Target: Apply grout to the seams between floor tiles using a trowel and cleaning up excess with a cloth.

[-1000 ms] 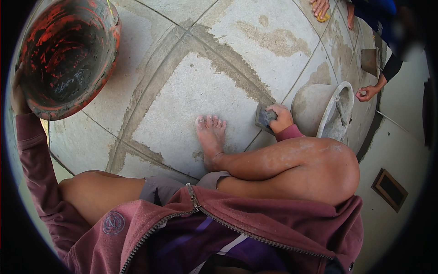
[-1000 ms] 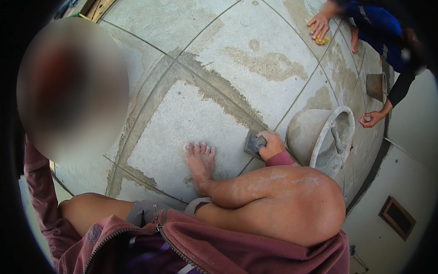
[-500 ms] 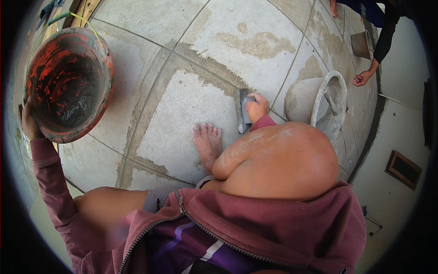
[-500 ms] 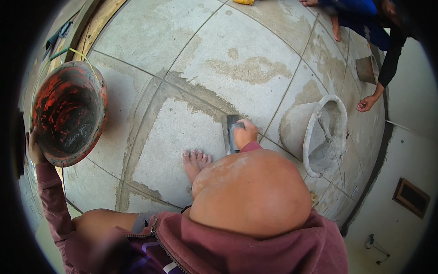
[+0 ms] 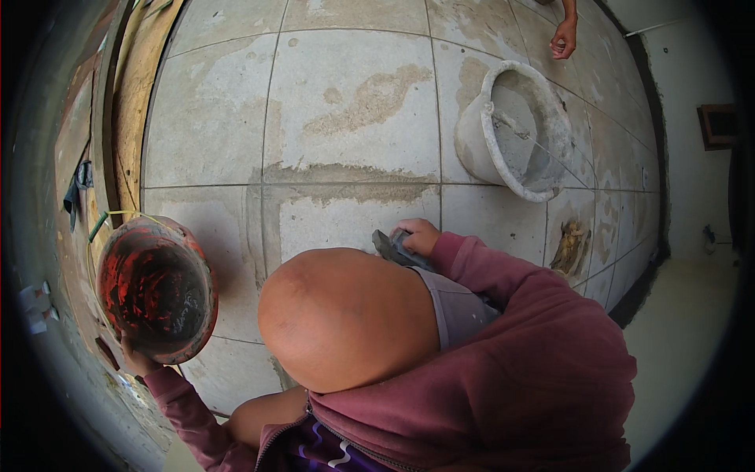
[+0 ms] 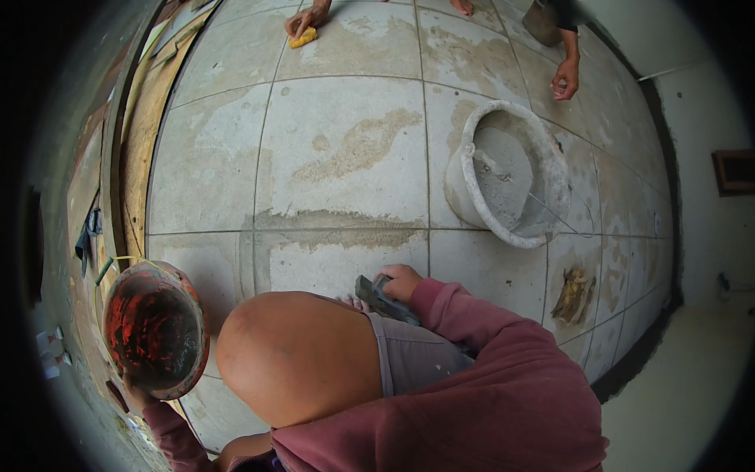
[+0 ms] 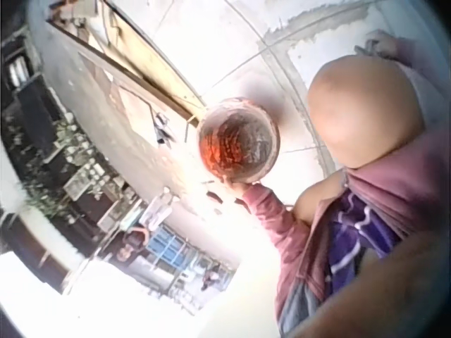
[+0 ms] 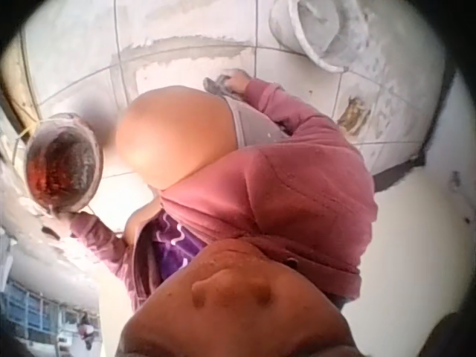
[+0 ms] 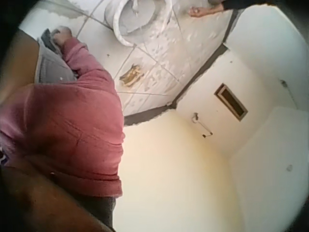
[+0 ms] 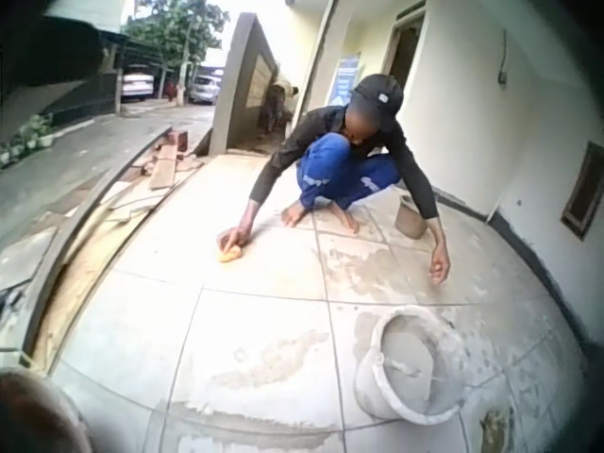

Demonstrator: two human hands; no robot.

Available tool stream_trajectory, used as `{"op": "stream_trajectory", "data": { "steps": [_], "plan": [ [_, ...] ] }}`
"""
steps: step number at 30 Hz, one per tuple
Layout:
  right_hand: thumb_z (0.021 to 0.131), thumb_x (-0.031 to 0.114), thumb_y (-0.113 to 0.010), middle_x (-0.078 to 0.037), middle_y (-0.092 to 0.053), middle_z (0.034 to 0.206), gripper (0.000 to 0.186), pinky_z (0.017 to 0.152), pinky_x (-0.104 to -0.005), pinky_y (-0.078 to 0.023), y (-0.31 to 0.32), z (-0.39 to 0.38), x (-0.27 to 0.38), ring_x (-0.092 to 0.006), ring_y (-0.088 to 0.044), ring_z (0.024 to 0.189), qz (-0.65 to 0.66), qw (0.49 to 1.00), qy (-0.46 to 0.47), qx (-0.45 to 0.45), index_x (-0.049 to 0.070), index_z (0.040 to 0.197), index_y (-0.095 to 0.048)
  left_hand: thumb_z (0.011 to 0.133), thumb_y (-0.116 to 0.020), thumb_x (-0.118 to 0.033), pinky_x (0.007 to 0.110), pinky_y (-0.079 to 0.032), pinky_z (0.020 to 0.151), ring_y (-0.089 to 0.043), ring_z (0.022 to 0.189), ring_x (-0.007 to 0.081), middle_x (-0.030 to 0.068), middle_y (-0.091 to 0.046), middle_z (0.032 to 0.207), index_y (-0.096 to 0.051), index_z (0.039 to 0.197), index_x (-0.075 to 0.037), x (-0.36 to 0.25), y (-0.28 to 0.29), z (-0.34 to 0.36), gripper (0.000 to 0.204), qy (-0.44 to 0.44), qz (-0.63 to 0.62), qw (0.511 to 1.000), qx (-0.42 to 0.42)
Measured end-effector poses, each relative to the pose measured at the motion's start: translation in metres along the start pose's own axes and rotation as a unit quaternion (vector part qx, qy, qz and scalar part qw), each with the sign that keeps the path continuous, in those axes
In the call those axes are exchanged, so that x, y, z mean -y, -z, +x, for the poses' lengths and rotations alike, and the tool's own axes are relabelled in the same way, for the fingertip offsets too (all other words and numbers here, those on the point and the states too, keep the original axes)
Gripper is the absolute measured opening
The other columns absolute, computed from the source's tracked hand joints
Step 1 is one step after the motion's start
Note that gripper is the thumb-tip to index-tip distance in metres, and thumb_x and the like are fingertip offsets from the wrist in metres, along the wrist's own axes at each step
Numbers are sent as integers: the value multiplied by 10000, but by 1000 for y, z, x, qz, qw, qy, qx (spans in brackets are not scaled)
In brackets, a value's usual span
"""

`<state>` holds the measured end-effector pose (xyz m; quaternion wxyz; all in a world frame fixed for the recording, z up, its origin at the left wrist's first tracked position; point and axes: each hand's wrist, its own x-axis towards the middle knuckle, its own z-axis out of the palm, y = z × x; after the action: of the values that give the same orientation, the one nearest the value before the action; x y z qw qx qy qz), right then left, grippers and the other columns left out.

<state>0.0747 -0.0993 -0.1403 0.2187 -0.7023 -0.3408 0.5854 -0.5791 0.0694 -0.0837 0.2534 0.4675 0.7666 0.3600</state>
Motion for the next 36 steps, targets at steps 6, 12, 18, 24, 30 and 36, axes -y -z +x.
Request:
{"op": "stream_trajectory", "data": {
  "steps": [6,12,18,24,30,36],
  "plan": [
    [560,71,-564,-144,-546,884,363,776,-391,-428,59,-6,-7,-341,-504,888,-305,898,153,-279,57,922,-590,893,-339,-171,302,-451,824,-549,941,181,90,-551,1119,-555,1137,-34,-9,8,0,353,11,-15,999,26],
    [576,62,-558,-108,-548,930,353,800,-397,-422,73,-3,3,-319,-486,941,-406,898,87,-146,77,925,-605,879,-332,-143,312,-448,839,-542,973,196,111,-548,1125,-531,1169,-27,-1,5,0,369,55,-92,994,32],
    [589,51,-531,-121,-587,875,276,785,-389,-437,80,1,-11,-311,-533,890,-377,901,109,-186,76,844,-632,863,-373,-129,305,-450,827,-544,949,193,106,-550,1107,-532,1157,-3,-11,-3,-7,357,-50,89,995,5],
    [615,106,-546,-215,-599,828,246,691,-380,-462,64,11,-23,-366,-574,786,-97,922,-52,-371,11,833,-610,861,-368,-123,290,-457,813,-547,943,178,101,-556,1091,-549,1143,-27,-27,-1,-16,349,19,-25,999,9],
    [593,122,-540,-186,-610,787,274,658,-357,-466,-10,46,13,-342,-582,743,-240,968,51,-50,37,831,-647,866,-370,-135,303,-461,818,-553,943,194,114,-555,1090,-533,1158,-9,-23,-8,-15,357,6,1,1000,16],
    [577,96,-561,-136,-544,942,328,795,-425,-419,64,0,1,-359,-502,928,-371,852,134,-345,103,904,-595,868,-371,-148,316,-456,837,-543,970,208,112,-545,1108,-517,1181,-15,-3,10,-15,370,-4,-45,998,40]
  ]
}}
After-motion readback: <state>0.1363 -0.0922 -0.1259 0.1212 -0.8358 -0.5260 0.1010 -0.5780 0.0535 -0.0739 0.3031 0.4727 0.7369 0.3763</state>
